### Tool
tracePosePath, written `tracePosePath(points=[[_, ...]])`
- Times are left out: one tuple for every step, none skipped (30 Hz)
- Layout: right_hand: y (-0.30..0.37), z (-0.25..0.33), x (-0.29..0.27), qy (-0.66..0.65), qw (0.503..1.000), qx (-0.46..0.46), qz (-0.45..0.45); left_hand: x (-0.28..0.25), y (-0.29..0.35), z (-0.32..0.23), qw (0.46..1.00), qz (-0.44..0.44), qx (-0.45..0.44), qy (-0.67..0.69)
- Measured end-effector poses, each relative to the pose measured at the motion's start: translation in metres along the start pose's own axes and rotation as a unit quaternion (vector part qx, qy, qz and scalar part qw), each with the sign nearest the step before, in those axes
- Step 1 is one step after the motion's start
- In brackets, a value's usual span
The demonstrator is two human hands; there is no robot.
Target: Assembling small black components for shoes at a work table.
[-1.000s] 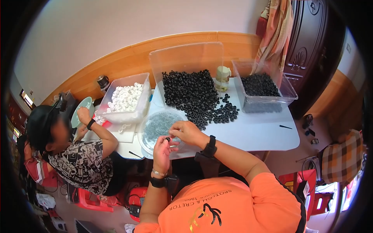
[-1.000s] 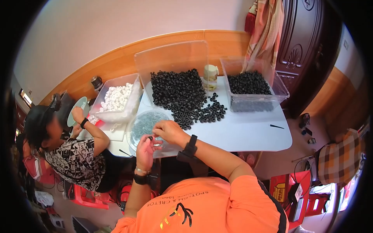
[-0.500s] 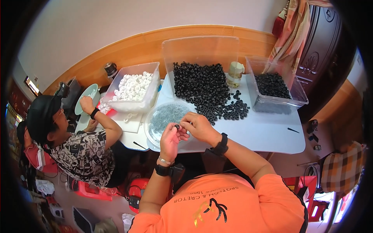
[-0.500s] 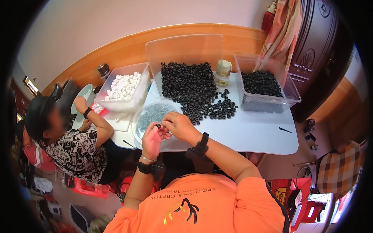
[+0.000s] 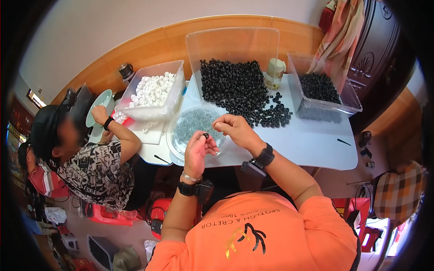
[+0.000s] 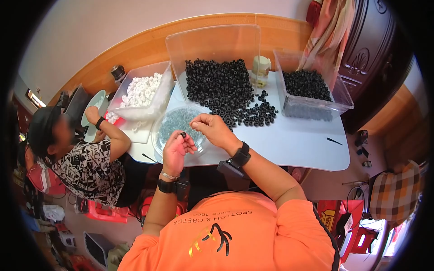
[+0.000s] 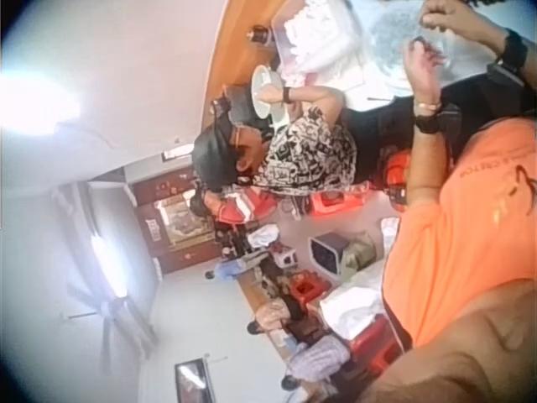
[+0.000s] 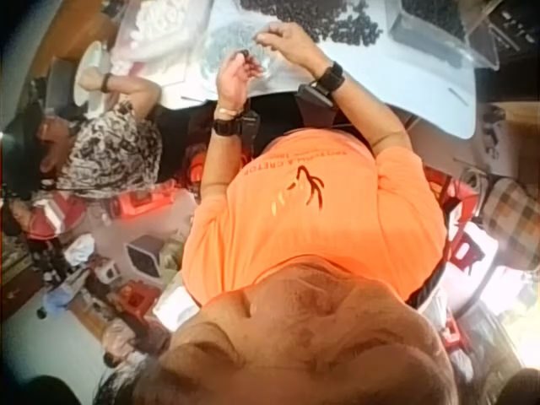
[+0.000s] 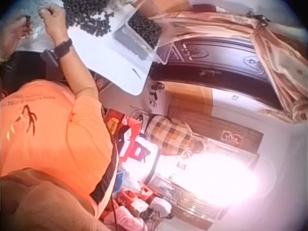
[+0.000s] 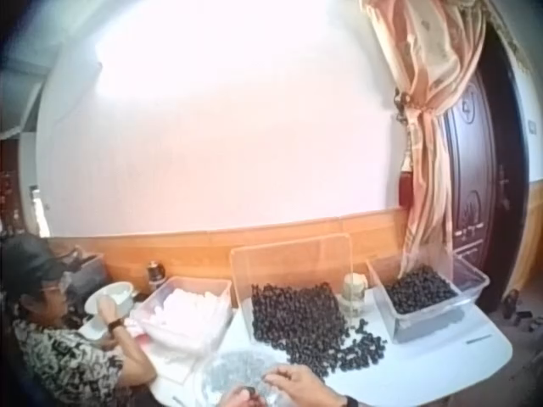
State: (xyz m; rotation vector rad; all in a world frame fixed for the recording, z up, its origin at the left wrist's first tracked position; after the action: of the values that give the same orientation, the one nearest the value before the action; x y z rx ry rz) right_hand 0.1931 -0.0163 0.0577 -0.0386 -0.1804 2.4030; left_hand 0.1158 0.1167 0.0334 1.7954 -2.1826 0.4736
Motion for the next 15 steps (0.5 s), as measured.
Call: tracePosePath(points=[[0.001,0.001,0.0,0.008,1.0,-0.001,0.006,0.005,0.0,0.0,1.0,0.027,0.0,-0.002],[0.003,0.0,-0.002,0.007,1.0,0.002,0.005,0.007,0.001,0.001,1.0,0.027,-0.003,0.0],[0.005,-0.001,-0.002,0.021,1.0,0.005,0.018,0.011,0.0,0.001,0.999,0.044,-0.004,-0.004],[0.006,-0.001,0.0,0.035,0.999,0.008,0.03,0.015,0.001,0.002,0.998,0.061,-0.005,-0.007],[0.008,0.0,0.0,0.033,0.999,0.009,0.03,0.02,0.001,0.001,0.998,0.061,-0.007,-0.007],[0.011,0.0,0.002,0.029,0.999,0.013,0.038,0.025,0.001,-0.001,0.998,0.06,0.002,-0.004],[0.013,0.001,0.004,0.025,0.998,0.017,0.046,0.027,0.001,-0.001,0.998,0.059,0.012,0.0],[0.016,0.005,0.005,0.024,0.999,0.018,0.045,0.026,0.002,-0.001,0.998,0.058,0.01,0.0],[0.019,0.013,0.005,0.072,0.997,0.004,0.031,0.026,0.002,0.0,0.998,0.068,0.012,0.005],[0.022,0.018,0.005,0.12,0.993,-0.01,0.016,0.027,0.003,0.001,0.997,0.078,0.013,0.011],[0.024,0.016,0.004,0.119,0.993,-0.009,0.015,0.028,0.003,0.001,0.997,0.078,0.011,0.011],[0.026,0.016,0.003,0.151,0.988,-0.022,0.01,0.03,0.004,0.0,0.996,0.082,0.022,0.016],[0.028,0.017,0.002,0.183,0.983,-0.035,0.006,0.033,0.005,-0.001,0.996,0.085,0.032,0.021],[0.029,0.017,0.002,0.181,0.983,-0.034,0.005,0.034,0.005,-0.001,0.996,0.085,0.031,0.021],[0.03,0.017,0.003,0.169,0.985,-0.037,0.005,0.036,0.006,-0.001,0.996,0.082,0.023,0.019]])
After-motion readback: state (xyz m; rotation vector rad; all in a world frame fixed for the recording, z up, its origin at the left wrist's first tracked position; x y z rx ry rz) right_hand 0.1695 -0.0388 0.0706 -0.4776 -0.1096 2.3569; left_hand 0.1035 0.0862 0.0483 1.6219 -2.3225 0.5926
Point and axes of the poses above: each hand's wrist, its own y-axis away from the middle knuckle, its own x-axis out of the palm, z = x × y, the point moved 6 cm from there along -y, towards the middle knuckle, and after that the axes turned 15 degrees about z, right-handed, at the moved point
